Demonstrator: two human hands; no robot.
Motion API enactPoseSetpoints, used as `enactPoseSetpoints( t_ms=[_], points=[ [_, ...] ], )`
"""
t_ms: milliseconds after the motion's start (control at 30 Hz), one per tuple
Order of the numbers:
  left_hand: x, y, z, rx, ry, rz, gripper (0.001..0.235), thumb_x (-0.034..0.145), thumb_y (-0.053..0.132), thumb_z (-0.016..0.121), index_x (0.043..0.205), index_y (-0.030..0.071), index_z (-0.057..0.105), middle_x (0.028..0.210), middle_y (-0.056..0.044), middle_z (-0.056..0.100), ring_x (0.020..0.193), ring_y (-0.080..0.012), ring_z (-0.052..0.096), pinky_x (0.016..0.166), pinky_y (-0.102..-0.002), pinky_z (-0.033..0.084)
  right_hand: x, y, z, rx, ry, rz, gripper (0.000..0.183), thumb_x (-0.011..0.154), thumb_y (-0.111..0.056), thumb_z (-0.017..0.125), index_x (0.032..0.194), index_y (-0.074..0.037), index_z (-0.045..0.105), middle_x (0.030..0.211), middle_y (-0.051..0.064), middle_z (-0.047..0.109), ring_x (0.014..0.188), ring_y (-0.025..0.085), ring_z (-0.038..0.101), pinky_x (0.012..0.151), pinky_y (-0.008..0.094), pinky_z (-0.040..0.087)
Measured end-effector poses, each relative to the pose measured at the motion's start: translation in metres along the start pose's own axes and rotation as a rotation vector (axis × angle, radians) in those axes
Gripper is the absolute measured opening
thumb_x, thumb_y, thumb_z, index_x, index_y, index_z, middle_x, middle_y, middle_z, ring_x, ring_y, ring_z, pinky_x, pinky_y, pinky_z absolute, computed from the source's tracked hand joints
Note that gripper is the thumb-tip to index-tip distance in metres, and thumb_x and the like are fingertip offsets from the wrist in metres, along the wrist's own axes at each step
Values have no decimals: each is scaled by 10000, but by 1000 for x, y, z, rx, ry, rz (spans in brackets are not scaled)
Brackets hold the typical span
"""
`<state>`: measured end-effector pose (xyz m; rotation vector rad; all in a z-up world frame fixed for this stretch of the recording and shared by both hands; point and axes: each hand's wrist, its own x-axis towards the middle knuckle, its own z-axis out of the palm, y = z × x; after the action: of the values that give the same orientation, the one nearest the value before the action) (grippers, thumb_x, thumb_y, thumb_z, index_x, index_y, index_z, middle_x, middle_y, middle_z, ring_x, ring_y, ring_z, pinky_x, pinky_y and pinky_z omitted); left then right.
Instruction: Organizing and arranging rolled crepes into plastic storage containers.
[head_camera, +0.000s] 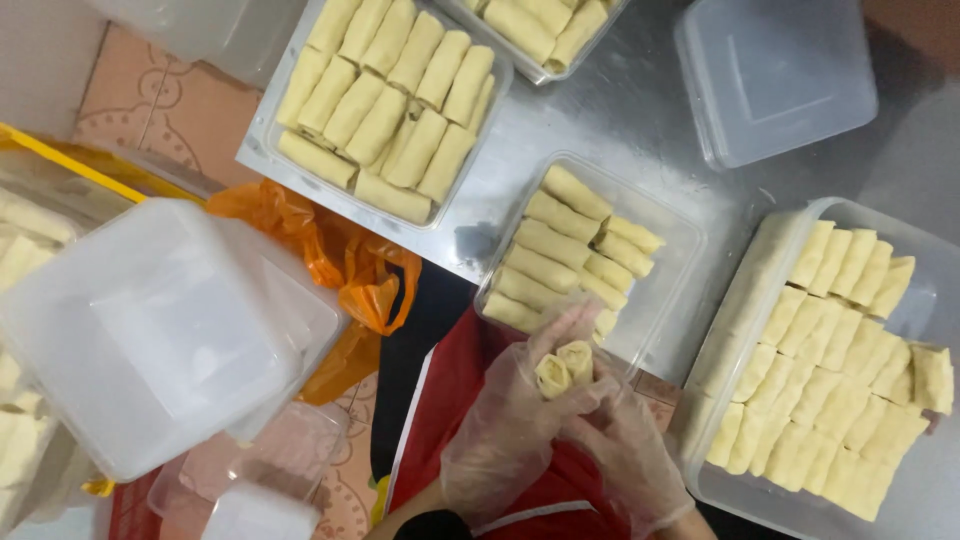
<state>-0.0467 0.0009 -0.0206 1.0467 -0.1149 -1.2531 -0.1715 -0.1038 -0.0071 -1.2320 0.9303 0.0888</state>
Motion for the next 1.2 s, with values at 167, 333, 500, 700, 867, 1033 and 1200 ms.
enactPoseSetpoints(
  t_ms=[167, 333, 500, 700, 867, 1033, 1200],
  points=[
    [12, -2, 17, 453, -27, 365, 865, 905, 486, 666, 1536, -21, 360, 1232, -218, 653, 1110, -294, 667, 929, -373, 549, 8, 34, -38, 290, 21, -10, 643, 713, 101, 744, 1318, -11, 559, 1089, 80, 682, 897, 188, 674, 705, 308, 587],
    [33, 5, 10, 983, 57, 637, 608, 1069, 555, 522, 1380, 36, 577, 1340, -192, 666, 1259, -332, 681, 1147, -455, 495, 31, 17, -82, 551, 55, -195, 603, 689, 91, 717, 1268, -12, 582, 1037, 101, 682, 886, 219, 699, 749, 345, 637],
    [72, 110, 87, 1625, -551, -41, 410, 1144, 362, 330, 1283, 106, 617, 1409, -105, 577, 1347, -225, 527, 1238, -286, 408, 43, -8, -78, 333, 623, -279, 475, 813, -40, 770, 1257, -48, 599, 1093, 113, 709, 941, 190, 712, 842, 309, 641],
    [158, -3, 59, 2018, -296, 753, 360, 691, 334, 590, 1009, 472, 686, 1332, -7, 570, 1259, -203, 497, 1049, -524, 367, 97, 16, -92, -358, 837, -328, 504, 788, -171, 877, 1138, -9, 553, 1046, 181, 693, 860, 239, 712, 727, 367, 628],
    [161, -2, 63, 2041, -272, 532, 344, 939, 195, 532, 1255, 142, 658, 1295, -46, 585, 1220, -255, 496, 1011, -447, 383, 112, 3, -88, -631, 874, -299, 525, 837, -279, 885, 1071, 34, 536, 906, 222, 717, 731, 271, 727, 610, 389, 617],
    [177, -38, 50, 2040, -103, 630, 349, 909, 218, 536, 1224, 130, 659, 1294, -37, 589, 1272, -264, 455, 1035, -437, 386, 112, -15, -91, -758, 848, -222, 532, 854, -288, 878, 1063, 59, 533, 819, 251, 720, 690, 312, 730, 582, 408, 600],
    [188, -45, 42, 1952, -144, 770, 557, 962, 409, 430, 1321, -11, 499, 1296, -195, 544, 1310, -368, 470, 1132, -542, 364, 87, -45, -93, -100, 626, -74, 289, 865, -181, 772, 1106, -75, 653, 1021, 89, 758, 891, 189, 719, 771, 296, 603]
  ],
)
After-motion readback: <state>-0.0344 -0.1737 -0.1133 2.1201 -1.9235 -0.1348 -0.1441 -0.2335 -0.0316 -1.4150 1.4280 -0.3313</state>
